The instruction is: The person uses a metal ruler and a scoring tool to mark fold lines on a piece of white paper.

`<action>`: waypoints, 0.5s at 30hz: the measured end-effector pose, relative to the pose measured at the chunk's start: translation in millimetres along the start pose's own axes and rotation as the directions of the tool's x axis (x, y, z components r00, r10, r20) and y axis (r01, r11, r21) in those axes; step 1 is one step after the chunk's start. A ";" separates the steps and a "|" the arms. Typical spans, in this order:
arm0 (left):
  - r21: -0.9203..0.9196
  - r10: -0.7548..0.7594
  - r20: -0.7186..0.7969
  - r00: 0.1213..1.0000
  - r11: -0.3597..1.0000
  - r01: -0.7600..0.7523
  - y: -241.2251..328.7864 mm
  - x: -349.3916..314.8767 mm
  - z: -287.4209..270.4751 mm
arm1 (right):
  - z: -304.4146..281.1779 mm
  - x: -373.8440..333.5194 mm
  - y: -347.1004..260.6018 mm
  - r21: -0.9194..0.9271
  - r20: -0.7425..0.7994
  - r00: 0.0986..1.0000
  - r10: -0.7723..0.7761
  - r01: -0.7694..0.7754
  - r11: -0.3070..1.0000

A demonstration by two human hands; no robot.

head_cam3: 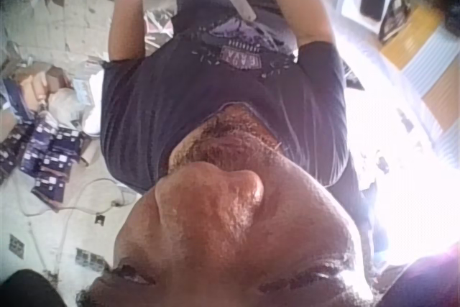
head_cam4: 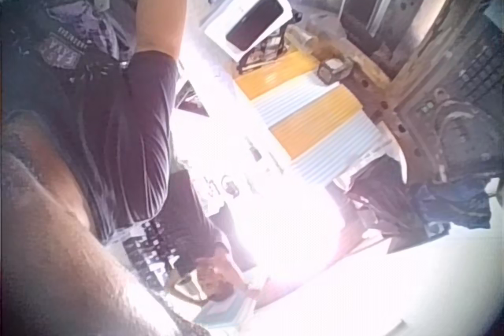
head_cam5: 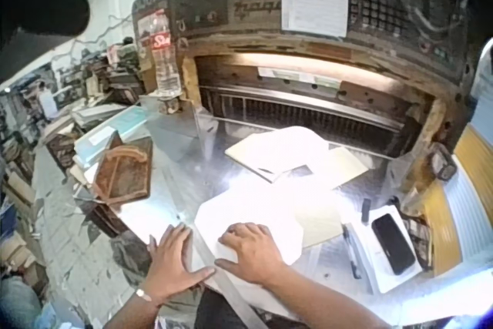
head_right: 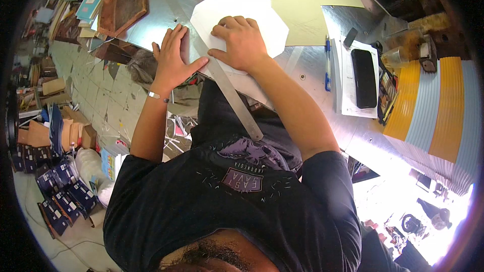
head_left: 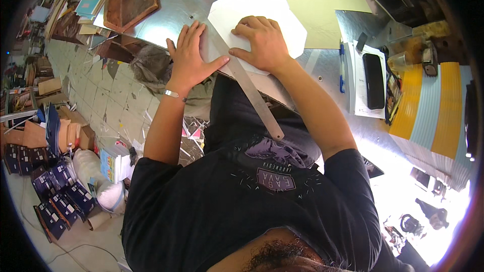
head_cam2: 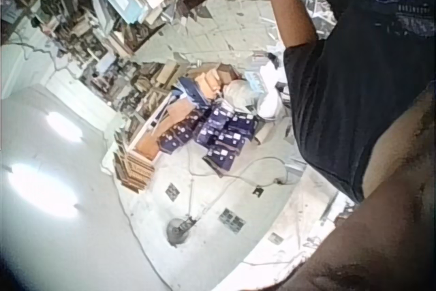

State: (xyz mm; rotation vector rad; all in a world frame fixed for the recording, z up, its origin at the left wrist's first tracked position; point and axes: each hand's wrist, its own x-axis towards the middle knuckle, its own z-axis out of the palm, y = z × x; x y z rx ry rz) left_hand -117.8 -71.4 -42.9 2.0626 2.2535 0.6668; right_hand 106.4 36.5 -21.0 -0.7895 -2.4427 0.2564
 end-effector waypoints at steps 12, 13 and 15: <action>0.006 0.006 0.017 1.000 1.000 -0.007 -0.7 1.0 -1.2 | 0.9 -0.7 -0.2 -0.007 0.002 1.000 0.014 -0.014 1.000; 0.009 0.004 0.030 1.000 1.000 -0.004 -1.2 1.8 -2.3 | 2.1 -0.3 1.1 -0.006 0.008 1.000 0.015 -0.015 1.000; 0.016 -0.004 0.054 0.999 1.000 0.003 -1.2 3.3 -8.0 | 2.0 -0.1 0.3 -0.002 0.017 1.000 0.018 -0.018 1.000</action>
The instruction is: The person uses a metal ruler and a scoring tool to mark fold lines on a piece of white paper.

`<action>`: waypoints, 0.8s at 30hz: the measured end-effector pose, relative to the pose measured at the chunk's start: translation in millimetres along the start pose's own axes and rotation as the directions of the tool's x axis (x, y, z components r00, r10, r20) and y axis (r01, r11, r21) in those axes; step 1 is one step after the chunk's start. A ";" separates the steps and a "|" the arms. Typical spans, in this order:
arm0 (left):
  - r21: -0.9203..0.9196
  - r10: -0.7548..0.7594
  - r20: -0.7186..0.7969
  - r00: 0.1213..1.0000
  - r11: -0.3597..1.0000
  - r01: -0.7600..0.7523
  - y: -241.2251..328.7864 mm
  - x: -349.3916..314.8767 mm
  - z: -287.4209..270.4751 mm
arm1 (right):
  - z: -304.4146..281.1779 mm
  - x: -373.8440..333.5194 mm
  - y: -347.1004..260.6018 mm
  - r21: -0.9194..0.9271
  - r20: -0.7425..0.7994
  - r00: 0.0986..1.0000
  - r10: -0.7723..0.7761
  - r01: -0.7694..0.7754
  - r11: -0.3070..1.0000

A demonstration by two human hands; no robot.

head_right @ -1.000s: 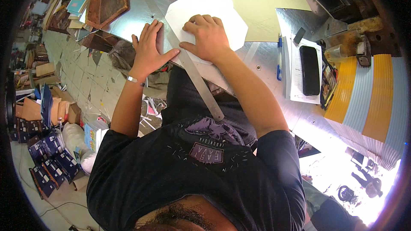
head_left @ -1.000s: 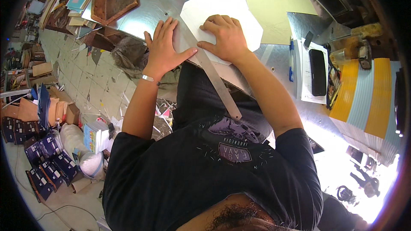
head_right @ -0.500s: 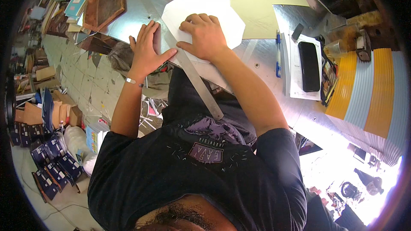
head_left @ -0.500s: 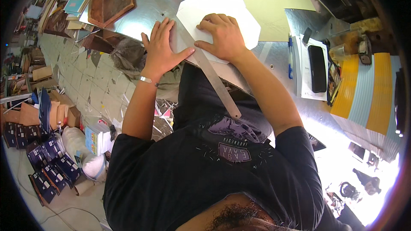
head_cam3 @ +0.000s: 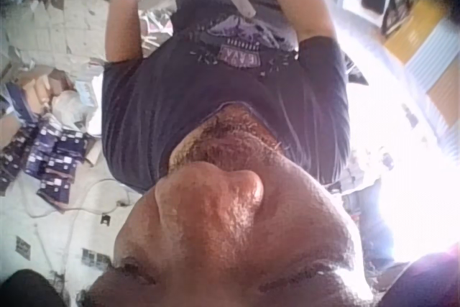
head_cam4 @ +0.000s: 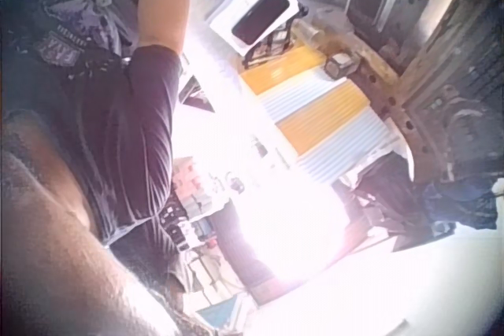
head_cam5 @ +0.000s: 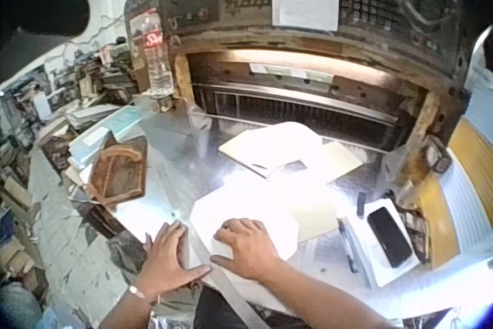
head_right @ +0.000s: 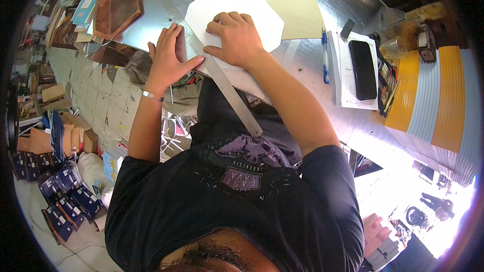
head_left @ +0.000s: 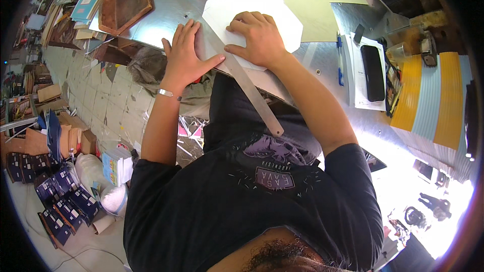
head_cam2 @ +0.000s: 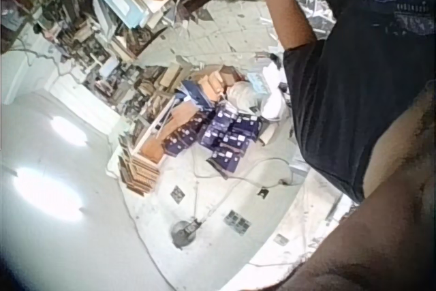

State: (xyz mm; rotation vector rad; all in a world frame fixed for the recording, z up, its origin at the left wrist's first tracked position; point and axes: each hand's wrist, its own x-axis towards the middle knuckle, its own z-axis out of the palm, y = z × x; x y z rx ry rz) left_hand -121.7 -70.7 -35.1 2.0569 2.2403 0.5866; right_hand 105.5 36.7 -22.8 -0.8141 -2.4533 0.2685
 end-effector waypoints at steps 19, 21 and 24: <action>0.370 0.047 0.317 0.947 0.914 -0.169 39.3 44.4 -55.5 | -1.7 4.3 9.6 0.166 0.024 0.998 0.056 -0.059 0.984; 0.361 0.052 0.334 0.941 0.915 -0.178 40.0 46.9 -56.0 | -2.8 5.9 14.9 0.237 0.062 0.995 0.082 -0.095 0.967; 0.364 0.064 0.338 0.939 0.911 -0.193 40.7 48.8 -56.0 | -2.2 12.6 22.7 0.448 0.124 0.980 0.155 -0.194 0.873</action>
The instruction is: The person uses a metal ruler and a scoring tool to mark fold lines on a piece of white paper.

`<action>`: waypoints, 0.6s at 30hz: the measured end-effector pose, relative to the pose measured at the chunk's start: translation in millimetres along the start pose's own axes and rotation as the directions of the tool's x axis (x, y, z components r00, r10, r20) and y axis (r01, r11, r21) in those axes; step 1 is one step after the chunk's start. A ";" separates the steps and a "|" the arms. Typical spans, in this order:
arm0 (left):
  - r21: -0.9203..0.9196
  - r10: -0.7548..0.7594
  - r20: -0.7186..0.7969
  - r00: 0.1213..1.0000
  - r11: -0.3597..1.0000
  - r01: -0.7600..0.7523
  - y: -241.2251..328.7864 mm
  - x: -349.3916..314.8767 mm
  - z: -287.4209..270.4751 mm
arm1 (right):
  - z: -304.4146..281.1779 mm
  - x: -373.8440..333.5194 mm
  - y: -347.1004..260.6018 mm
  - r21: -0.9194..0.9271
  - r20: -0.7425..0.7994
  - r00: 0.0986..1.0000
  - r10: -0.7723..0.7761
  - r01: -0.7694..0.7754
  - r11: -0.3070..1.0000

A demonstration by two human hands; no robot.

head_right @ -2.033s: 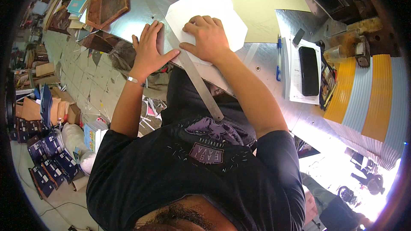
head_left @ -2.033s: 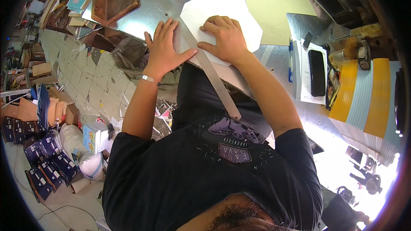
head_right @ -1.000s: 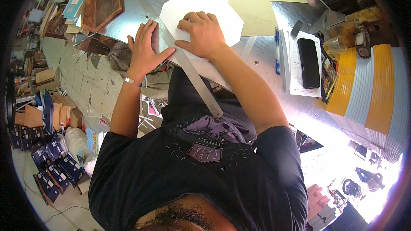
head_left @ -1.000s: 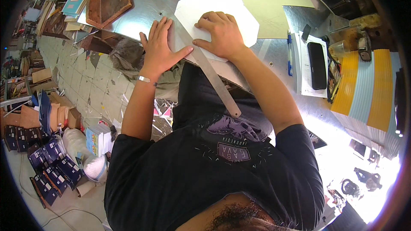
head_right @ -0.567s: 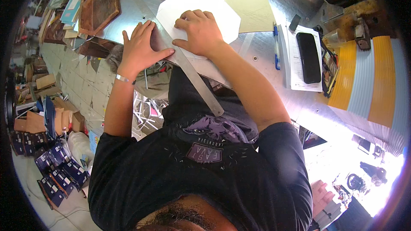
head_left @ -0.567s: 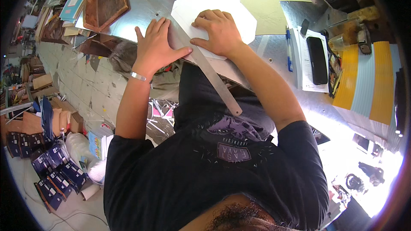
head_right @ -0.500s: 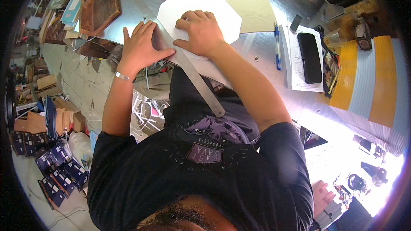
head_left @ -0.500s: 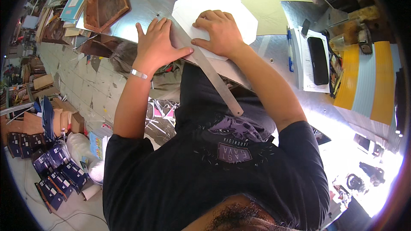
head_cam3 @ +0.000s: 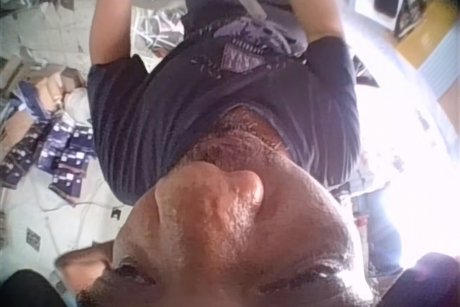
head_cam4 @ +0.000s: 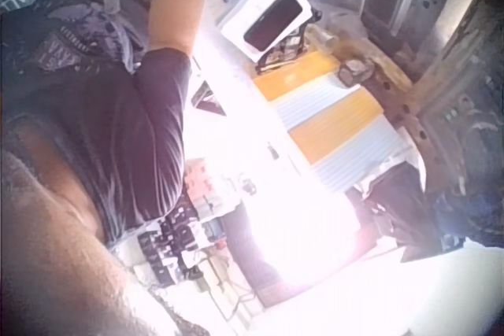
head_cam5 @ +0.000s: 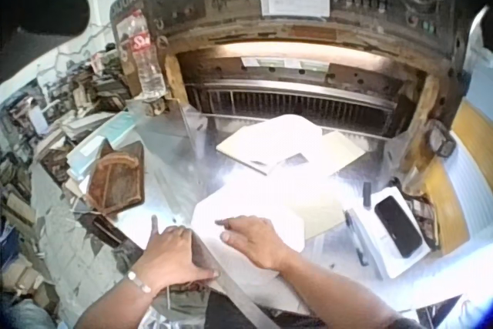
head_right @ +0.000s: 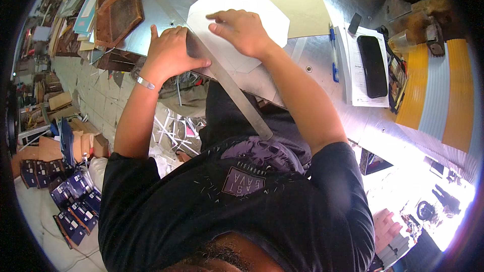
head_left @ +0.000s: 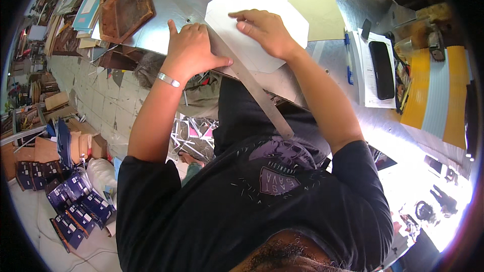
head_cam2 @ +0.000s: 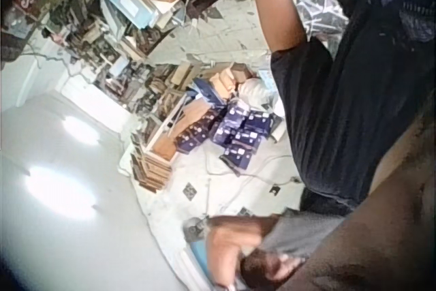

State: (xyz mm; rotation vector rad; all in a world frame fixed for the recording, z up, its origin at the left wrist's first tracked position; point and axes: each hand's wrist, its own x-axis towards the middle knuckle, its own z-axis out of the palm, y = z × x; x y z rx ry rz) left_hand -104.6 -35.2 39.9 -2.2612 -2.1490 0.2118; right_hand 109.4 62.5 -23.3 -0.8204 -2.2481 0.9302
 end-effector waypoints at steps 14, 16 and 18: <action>-0.188 -0.086 -0.073 0.994 0.980 0.071 -5.2 -14.3 23.6 | -7.3 -0.3 -2.5 -0.030 0.066 0.998 -0.003 0.005 1.000; -0.230 -0.094 -0.096 0.991 0.971 0.070 -6.7 -16.7 30.9 | -5.7 -5.1 -7.6 -0.274 0.074 0.991 -0.115 0.131 0.953; -0.257 -0.087 -0.135 0.987 0.965 0.050 -6.3 -19.4 35.8 | -3.7 -9.3 -7.2 -0.294 0.050 0.987 -0.154 0.162 0.942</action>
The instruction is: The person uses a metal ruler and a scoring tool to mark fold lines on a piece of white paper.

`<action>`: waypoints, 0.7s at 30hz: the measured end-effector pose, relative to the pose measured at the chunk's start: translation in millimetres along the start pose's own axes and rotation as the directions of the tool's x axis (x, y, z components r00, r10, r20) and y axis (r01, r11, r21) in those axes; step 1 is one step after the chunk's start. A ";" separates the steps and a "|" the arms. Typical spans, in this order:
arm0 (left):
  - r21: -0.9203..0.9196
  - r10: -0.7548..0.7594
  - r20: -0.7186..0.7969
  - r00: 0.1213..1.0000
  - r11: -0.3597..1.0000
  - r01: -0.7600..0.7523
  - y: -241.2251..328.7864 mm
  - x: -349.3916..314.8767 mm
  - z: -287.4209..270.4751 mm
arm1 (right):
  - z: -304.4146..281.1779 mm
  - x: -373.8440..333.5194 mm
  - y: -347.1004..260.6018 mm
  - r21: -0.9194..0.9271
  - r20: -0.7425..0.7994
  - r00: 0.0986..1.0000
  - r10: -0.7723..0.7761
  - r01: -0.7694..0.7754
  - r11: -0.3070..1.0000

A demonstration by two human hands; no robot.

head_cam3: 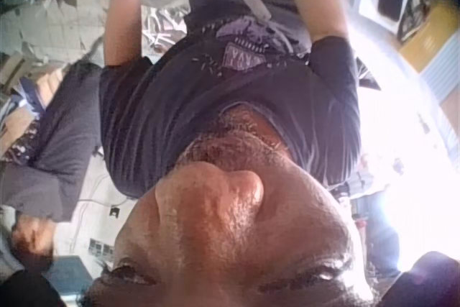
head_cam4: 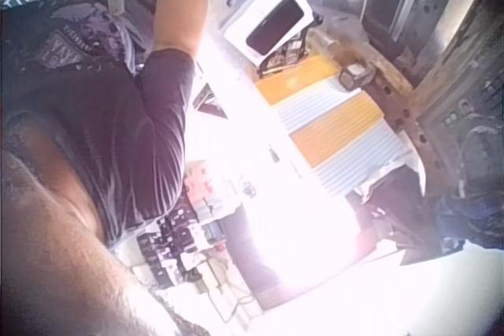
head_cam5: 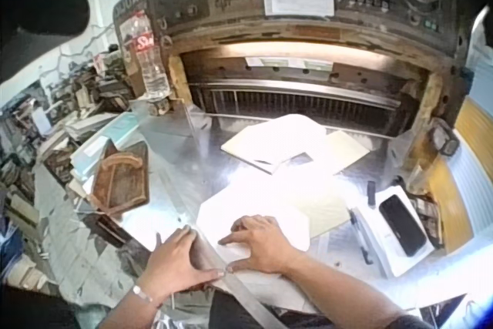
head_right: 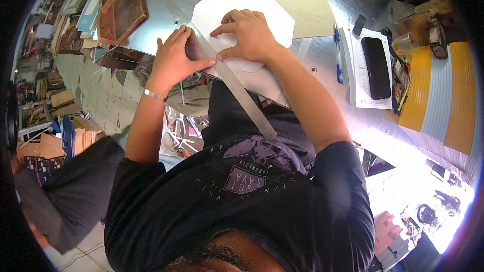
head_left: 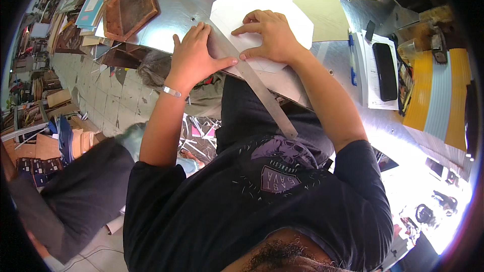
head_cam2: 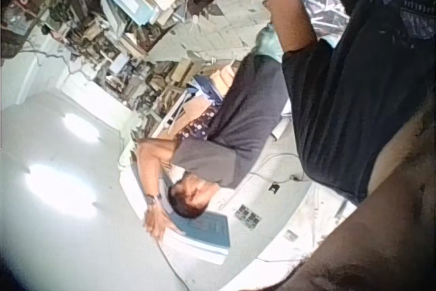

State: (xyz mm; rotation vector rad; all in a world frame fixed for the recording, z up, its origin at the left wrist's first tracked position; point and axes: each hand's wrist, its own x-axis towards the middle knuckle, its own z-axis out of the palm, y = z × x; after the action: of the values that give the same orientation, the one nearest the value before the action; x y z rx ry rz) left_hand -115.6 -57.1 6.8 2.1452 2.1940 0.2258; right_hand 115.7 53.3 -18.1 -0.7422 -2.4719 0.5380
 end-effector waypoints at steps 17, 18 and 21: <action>-0.203 -0.014 -0.012 1.000 0.979 0.011 -8.4 -4.9 11.1 | 2.9 -0.9 -0.2 -0.016 0.031 0.999 0.043 -0.043 0.999; -0.207 -0.014 -0.013 1.000 0.978 0.011 -8.4 -4.8 10.7 | 2.7 -0.8 -0.4 -0.014 0.034 0.998 0.047 -0.046 0.999; -0.205 -0.033 -0.001 0.999 0.978 0.032 -5.8 -5.2 8.5 | 2.4 -0.4 -1.3 -0.021 0.043 0.997 0.056 -0.056 0.998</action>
State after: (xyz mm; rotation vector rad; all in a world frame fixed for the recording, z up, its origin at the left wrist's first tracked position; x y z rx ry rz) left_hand -120.0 -61.9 -2.8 2.0002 2.1019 0.4348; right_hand 114.2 51.5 -19.6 -0.8181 -2.5068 0.5562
